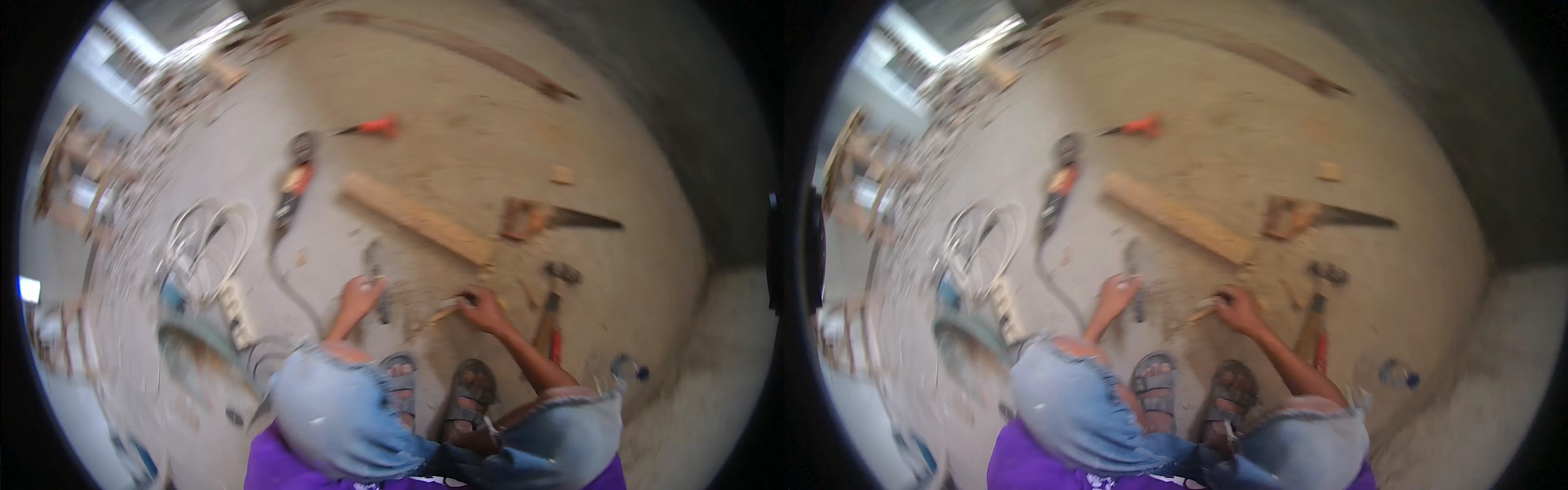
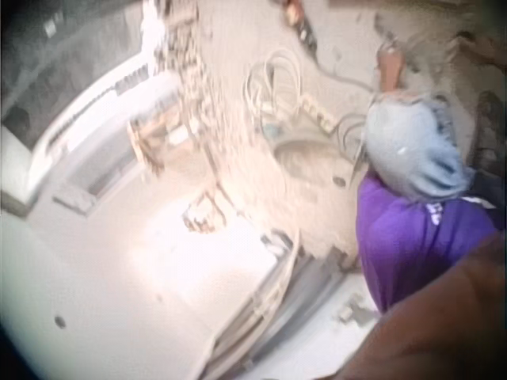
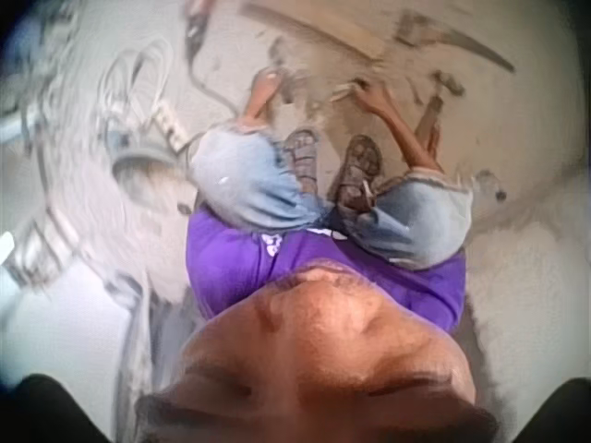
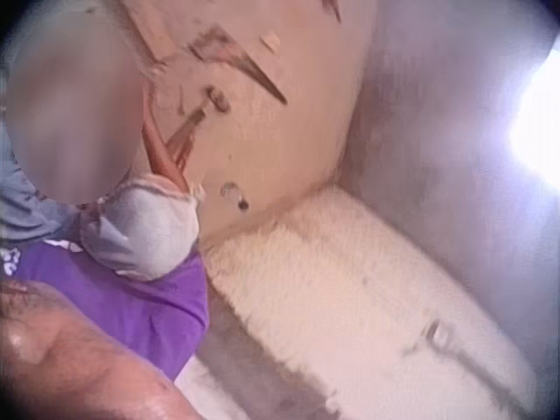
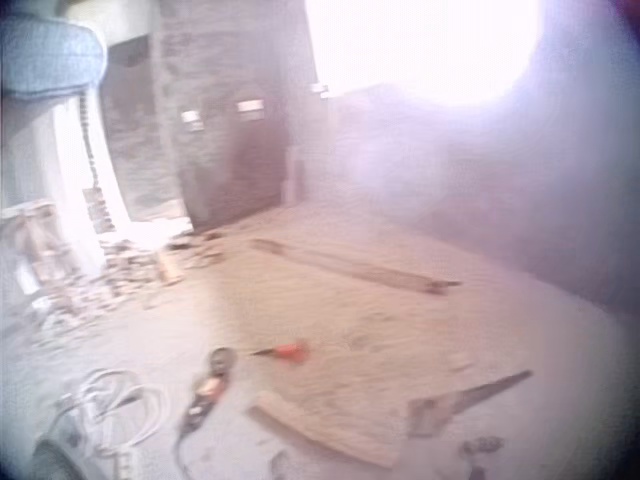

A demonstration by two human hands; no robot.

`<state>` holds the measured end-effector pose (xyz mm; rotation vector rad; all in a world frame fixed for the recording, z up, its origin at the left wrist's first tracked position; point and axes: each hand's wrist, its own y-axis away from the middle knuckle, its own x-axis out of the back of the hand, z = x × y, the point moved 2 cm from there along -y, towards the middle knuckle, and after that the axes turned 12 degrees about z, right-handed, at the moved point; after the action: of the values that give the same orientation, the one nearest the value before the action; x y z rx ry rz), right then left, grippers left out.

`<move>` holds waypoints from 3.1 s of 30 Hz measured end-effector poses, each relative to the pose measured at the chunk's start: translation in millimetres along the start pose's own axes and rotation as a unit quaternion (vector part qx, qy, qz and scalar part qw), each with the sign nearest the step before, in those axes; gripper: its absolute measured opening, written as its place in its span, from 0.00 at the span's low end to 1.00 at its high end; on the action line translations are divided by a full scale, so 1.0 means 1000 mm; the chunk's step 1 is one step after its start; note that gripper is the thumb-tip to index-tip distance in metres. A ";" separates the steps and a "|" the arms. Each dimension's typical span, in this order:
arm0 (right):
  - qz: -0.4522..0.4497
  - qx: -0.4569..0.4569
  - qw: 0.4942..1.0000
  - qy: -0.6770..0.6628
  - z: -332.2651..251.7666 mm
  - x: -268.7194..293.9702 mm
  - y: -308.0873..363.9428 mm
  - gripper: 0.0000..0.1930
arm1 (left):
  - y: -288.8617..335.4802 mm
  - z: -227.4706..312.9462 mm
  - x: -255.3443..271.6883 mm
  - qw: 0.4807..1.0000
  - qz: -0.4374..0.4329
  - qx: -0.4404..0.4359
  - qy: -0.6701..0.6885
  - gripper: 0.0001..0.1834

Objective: The person sits on the floor and uses a chisel to carve a small piece of wood held against a larger wooden block. They then use a hammer to drive the chisel into the wood and later use a knife to further shape the small piece.

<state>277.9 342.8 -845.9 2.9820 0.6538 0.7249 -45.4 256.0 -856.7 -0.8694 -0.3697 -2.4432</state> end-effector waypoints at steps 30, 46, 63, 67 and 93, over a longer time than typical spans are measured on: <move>0.000 -0.095 0.968 -0.233 -0.011 -0.010 0.022 0.08 | 0.058 0.096 -0.041 0.941 -0.252 0.145 0.171 0.16; -0.224 0.141 0.960 0.089 -0.091 -0.128 -0.005 0.35 | -0.025 -0.009 0.078 0.886 0.131 0.293 0.335 0.13; 0.102 -0.038 0.973 -0.204 -0.028 -0.023 0.004 0.12 | 0.027 0.105 -0.061 0.968 -0.215 -0.053 0.117 0.13; 0.129 -0.098 0.980 -0.117 -0.016 0.020 0.009 0.14 | 0.029 0.102 -0.088 0.942 -0.271 0.033 0.194 0.16; 0.161 -0.084 0.978 -0.098 -0.019 0.017 0.021 0.12 | 0.049 0.099 -0.082 0.930 -0.269 -0.002 0.252 0.16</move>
<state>291.7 328.7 -819.3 2.9747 0.0938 0.4544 85.5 287.2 -831.3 -0.1069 -0.4501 -3.0432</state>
